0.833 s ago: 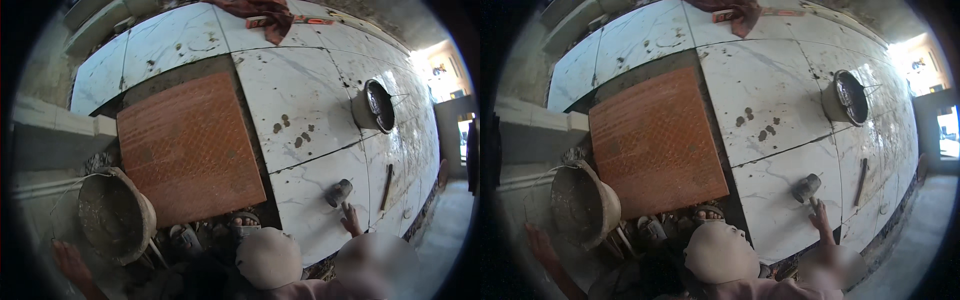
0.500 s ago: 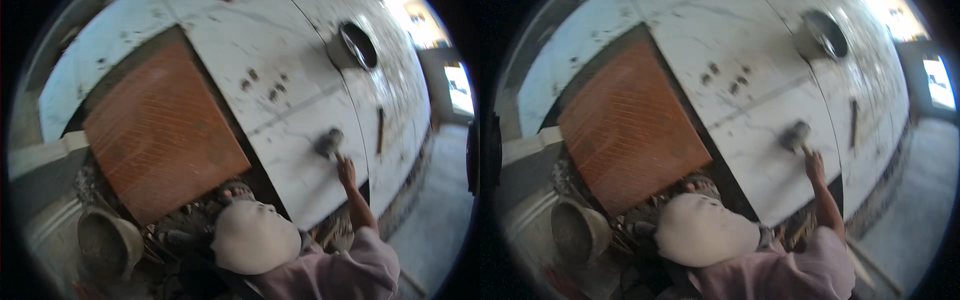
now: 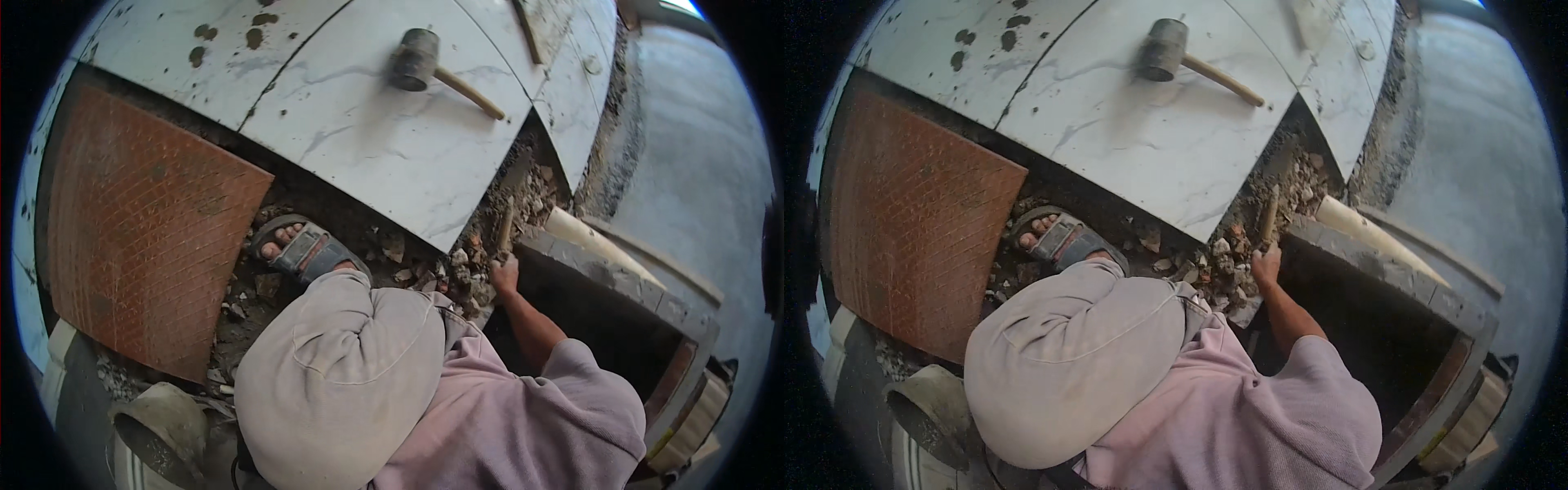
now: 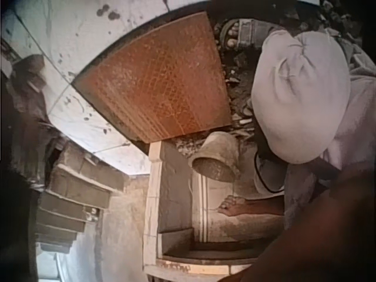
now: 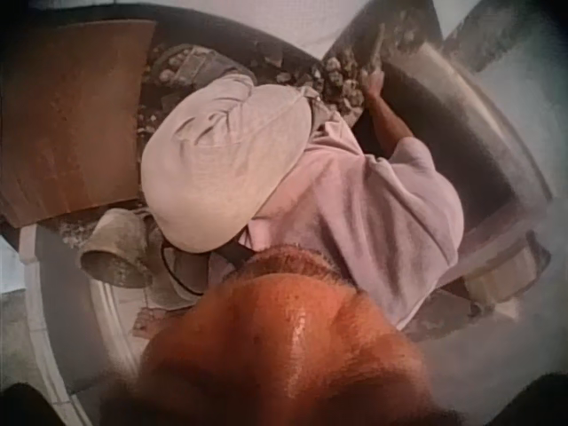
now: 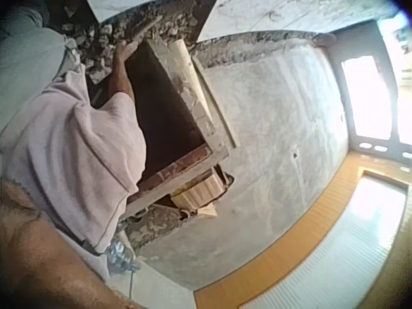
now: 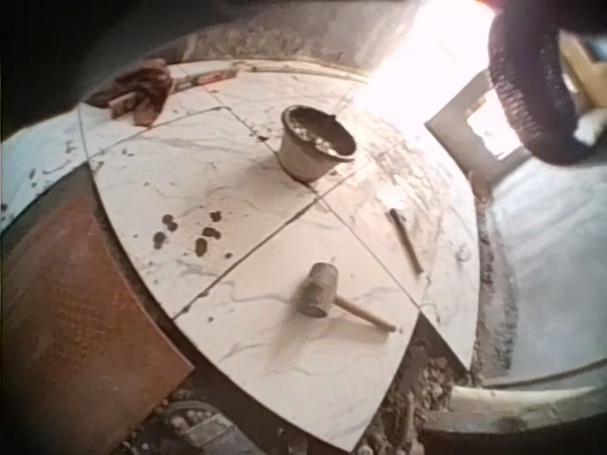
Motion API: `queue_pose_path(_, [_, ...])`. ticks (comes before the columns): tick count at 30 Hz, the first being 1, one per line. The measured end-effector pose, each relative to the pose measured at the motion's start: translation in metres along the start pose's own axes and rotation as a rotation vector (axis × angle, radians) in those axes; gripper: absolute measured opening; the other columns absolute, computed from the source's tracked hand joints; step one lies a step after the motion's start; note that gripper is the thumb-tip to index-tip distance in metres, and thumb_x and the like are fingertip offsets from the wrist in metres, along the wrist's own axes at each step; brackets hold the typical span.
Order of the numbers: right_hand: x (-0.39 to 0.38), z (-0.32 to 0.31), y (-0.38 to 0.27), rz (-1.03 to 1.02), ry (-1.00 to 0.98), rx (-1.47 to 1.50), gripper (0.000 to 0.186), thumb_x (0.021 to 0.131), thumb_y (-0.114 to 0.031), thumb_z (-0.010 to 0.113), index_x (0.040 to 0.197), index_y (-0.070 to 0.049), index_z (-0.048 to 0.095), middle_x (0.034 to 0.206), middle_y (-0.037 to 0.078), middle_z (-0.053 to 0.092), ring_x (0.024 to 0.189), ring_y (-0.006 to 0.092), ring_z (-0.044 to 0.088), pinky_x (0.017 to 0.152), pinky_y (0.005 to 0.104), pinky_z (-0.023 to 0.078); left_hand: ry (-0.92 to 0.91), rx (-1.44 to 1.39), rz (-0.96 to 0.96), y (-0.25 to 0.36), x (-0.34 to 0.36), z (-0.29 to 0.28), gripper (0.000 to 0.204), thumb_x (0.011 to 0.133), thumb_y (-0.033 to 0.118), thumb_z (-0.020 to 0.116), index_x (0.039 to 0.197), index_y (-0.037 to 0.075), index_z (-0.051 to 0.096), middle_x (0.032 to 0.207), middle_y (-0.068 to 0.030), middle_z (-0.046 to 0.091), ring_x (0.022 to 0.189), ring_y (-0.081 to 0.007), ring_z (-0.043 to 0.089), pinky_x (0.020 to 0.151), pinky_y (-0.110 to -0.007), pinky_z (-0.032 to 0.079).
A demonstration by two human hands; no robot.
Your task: The person places a tile on the floor, then uses a trowel to scoop mortar from a bucket and spread it across the underside of the tile.
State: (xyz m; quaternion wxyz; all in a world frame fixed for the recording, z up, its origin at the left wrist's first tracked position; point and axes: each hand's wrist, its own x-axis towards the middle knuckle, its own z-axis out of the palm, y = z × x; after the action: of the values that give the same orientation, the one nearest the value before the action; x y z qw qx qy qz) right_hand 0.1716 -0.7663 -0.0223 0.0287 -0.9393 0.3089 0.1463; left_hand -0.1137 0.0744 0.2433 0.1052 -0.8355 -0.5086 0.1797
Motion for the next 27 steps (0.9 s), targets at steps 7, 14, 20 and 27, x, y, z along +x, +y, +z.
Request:
queue_pose_path(7, [0.089,0.018,-0.025,0.171,-0.083,-0.079,0.063,0.071,-0.016,0.06,0.127,0.003,0.038,0.123,0.027,0.043,0.116,0.0408,0.041,0.097,0.0428,0.035,0.218,-0.32,0.019,0.032,-0.015,0.006,0.032,0.09,0.019,0.046,0.113,-0.001,0.056,0.124,-0.0225,0.048,0.115,-0.0375,0.045,0.096,-0.046,0.035])
queue_pose_path(14, [0.181,0.086,-0.089,-0.135,-0.032,-0.083,0.071,0.077,-0.031,0.063,0.132,0.0,0.03,0.124,0.022,0.036,0.112,0.0339,0.04,0.093,0.0406,0.034,0.54,-0.852,-0.332,0.067,-0.041,0.016,0.035,0.094,0.026,0.045,0.11,-0.004,0.052,0.073,0.001,0.043,0.06,-0.0082,0.041,0.052,-0.02,0.037])
queue_pose_path(20, [0.188,0.069,-0.205,-0.357,-0.028,0.047,0.063,0.077,-0.029,0.062,0.126,0.0,0.034,0.112,0.017,0.039,0.1,0.0292,0.041,0.085,0.0379,0.037,0.655,-1.693,-0.774,0.061,-0.067,0.011,0.033,0.092,0.028,0.054,0.063,0.017,0.042,0.053,0.0078,0.028,0.042,-0.0058,0.024,0.039,-0.023,0.022])
queue_pose_path(27, [0.143,-0.01,-0.367,-0.669,-0.117,0.319,0.054,0.078,-0.027,0.06,0.119,0.001,0.04,0.097,0.011,0.042,0.086,0.0237,0.043,0.076,0.0347,0.039,0.593,-1.843,-0.86,0.06,-0.08,0.057,0.036,0.088,0.027,0.059,0.059,0.019,0.039,0.053,0.008,0.03,0.042,-0.0046,0.025,0.039,-0.024,0.018])
